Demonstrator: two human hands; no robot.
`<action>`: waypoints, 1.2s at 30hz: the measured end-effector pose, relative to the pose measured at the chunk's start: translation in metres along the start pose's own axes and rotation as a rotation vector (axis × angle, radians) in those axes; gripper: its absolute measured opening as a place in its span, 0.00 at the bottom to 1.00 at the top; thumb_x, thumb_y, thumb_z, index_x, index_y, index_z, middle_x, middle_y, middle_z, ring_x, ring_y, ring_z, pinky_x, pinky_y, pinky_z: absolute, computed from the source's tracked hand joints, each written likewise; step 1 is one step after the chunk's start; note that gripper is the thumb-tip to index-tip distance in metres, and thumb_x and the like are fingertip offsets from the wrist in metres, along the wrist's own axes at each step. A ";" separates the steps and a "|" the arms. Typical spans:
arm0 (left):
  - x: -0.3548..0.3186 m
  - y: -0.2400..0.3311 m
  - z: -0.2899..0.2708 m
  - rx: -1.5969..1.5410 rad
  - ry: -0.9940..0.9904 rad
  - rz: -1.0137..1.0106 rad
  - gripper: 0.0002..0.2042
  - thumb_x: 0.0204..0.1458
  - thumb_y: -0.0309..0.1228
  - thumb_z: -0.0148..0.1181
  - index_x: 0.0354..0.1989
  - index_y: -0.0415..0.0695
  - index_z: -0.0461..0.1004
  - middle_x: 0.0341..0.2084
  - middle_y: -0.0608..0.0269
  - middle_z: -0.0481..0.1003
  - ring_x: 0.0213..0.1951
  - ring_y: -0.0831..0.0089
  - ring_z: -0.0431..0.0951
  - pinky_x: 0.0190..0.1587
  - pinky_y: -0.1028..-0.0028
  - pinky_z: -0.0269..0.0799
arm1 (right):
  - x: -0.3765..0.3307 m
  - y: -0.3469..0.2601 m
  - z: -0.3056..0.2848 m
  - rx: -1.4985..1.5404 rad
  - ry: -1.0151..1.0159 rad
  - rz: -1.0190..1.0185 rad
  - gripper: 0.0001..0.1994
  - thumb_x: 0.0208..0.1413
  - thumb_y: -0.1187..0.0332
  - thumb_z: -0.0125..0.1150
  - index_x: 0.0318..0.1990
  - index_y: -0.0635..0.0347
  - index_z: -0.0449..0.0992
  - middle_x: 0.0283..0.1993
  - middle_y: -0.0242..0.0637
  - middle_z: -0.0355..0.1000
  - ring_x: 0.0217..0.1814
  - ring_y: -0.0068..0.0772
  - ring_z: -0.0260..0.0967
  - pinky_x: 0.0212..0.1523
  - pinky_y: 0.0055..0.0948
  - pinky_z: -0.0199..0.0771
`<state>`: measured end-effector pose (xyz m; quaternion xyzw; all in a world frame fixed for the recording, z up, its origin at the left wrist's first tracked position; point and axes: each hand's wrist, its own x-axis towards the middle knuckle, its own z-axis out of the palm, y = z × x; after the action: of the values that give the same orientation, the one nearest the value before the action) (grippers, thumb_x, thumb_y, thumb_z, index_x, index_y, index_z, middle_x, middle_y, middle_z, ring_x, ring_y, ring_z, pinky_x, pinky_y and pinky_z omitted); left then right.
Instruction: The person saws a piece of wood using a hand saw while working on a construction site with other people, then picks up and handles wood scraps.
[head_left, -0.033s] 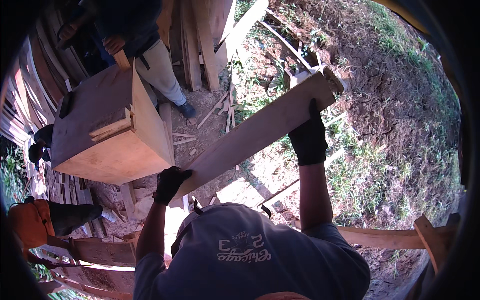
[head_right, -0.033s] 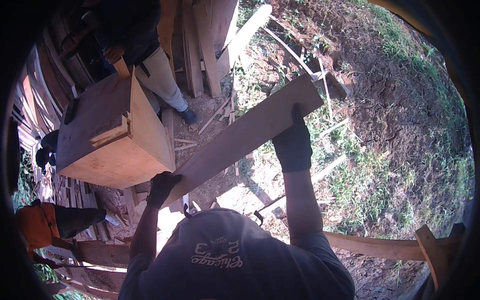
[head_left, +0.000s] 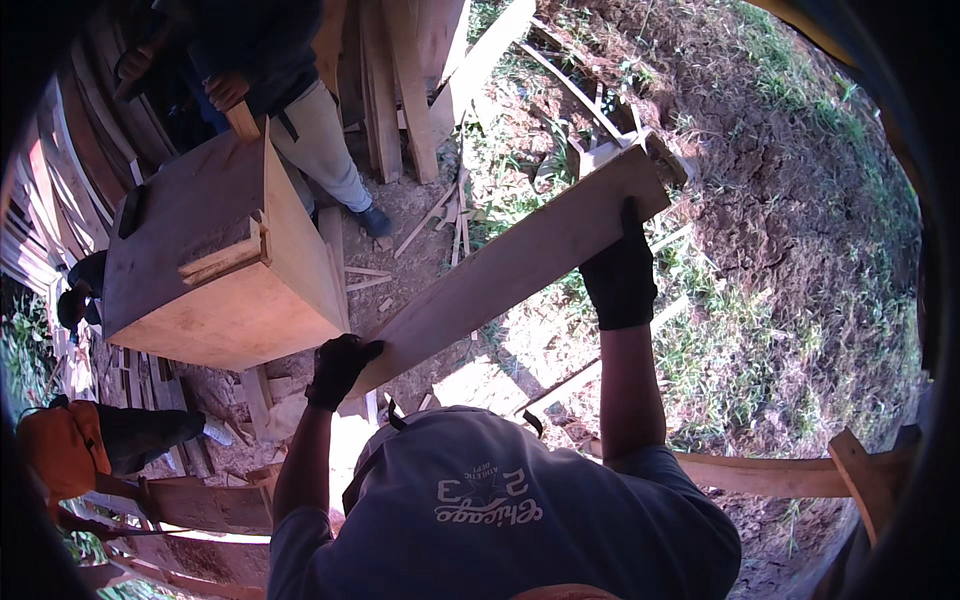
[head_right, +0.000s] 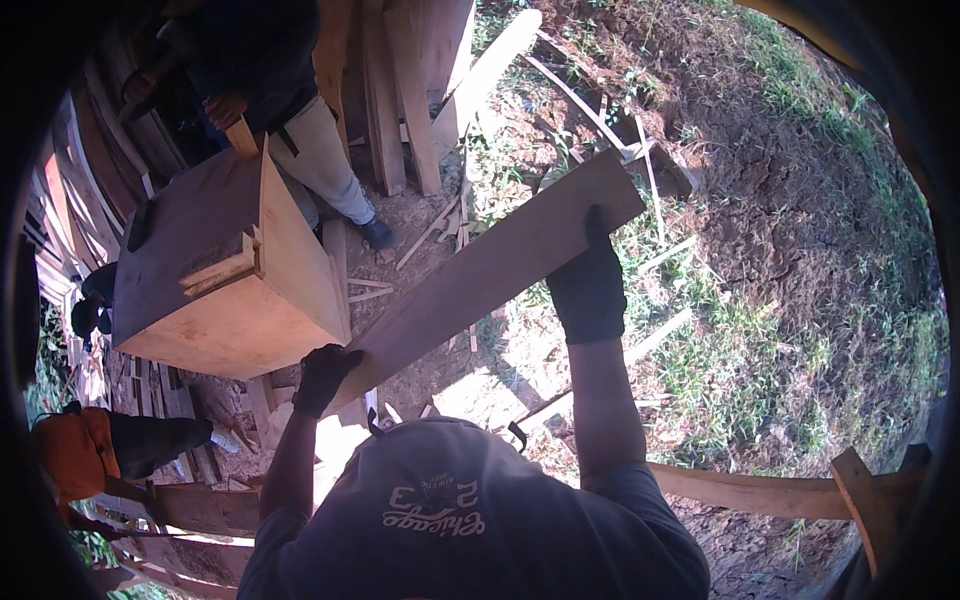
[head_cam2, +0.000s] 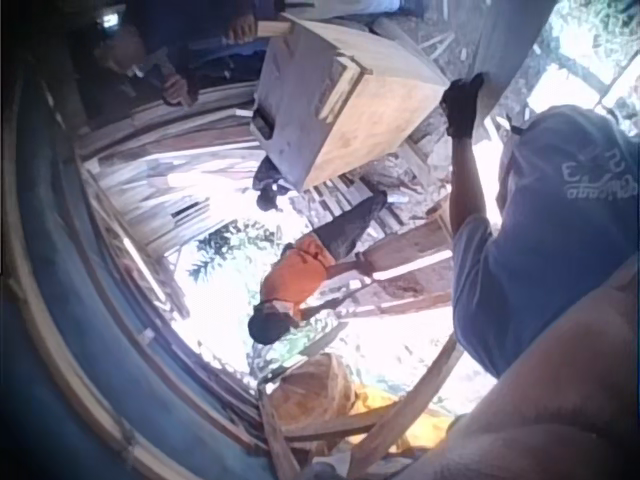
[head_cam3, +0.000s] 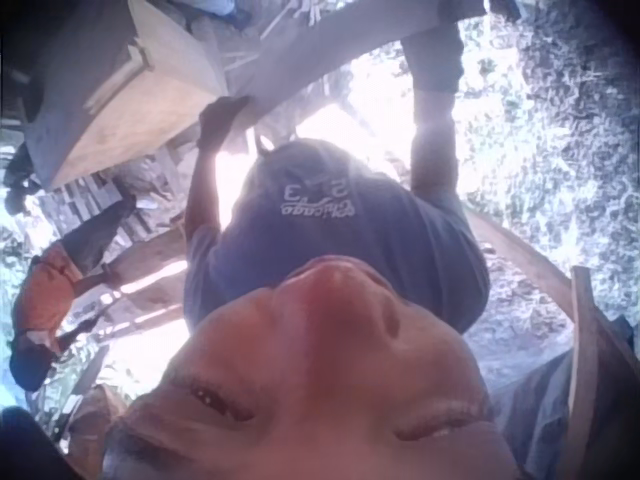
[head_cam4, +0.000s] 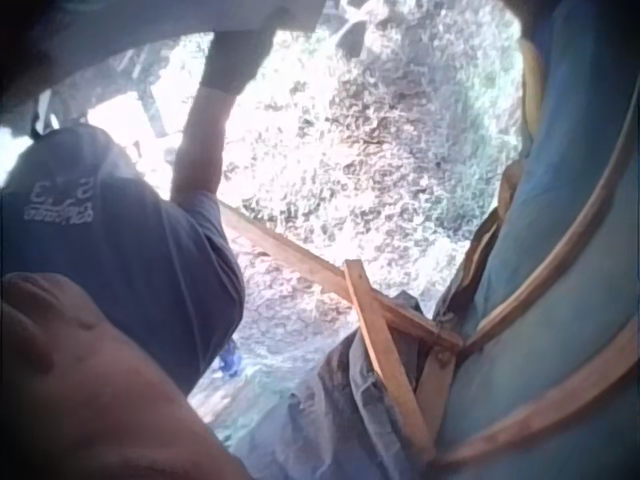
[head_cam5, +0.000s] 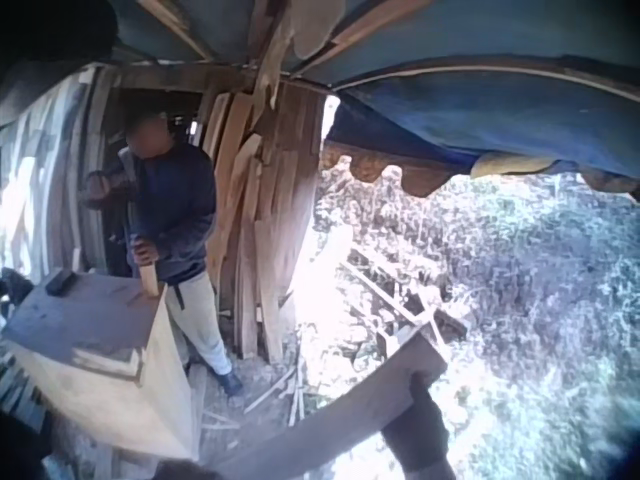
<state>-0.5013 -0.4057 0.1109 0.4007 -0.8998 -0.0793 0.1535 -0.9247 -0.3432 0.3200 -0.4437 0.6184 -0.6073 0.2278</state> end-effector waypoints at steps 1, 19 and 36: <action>-0.001 -0.001 0.000 0.039 0.016 0.039 0.08 0.61 0.44 0.61 0.40 0.58 0.84 0.28 0.56 0.79 0.31 0.58 0.83 0.32 0.61 0.76 | 0.001 -0.004 0.000 0.393 -0.022 0.047 0.25 0.75 0.54 0.49 0.69 0.63 0.62 0.66 0.45 0.67 0.69 0.40 0.65 0.69 0.45 0.67; 0.010 -0.001 0.008 0.004 0.101 -0.080 0.23 0.63 0.51 0.59 0.21 0.47 0.75 0.18 0.59 0.73 0.24 0.58 0.77 0.28 0.59 0.69 | -0.020 0.009 0.019 1.156 0.080 0.392 0.23 0.68 0.59 0.63 0.64 0.58 0.68 0.60 0.40 0.72 0.64 0.38 0.69 0.64 0.40 0.71; 0.077 0.048 0.004 -0.092 0.042 -0.040 0.24 0.62 0.53 0.60 0.23 0.45 0.78 0.20 0.53 0.77 0.25 0.54 0.79 0.28 0.57 0.69 | -0.093 0.055 0.033 1.038 0.091 0.524 0.20 0.67 0.61 0.64 0.60 0.63 0.73 0.57 0.37 0.74 0.61 0.34 0.73 0.61 0.38 0.74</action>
<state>-0.5848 -0.4316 0.1357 0.4125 -0.8836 -0.1153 0.1890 -0.8659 -0.2919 0.2388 -0.0795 0.3382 -0.7726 0.5314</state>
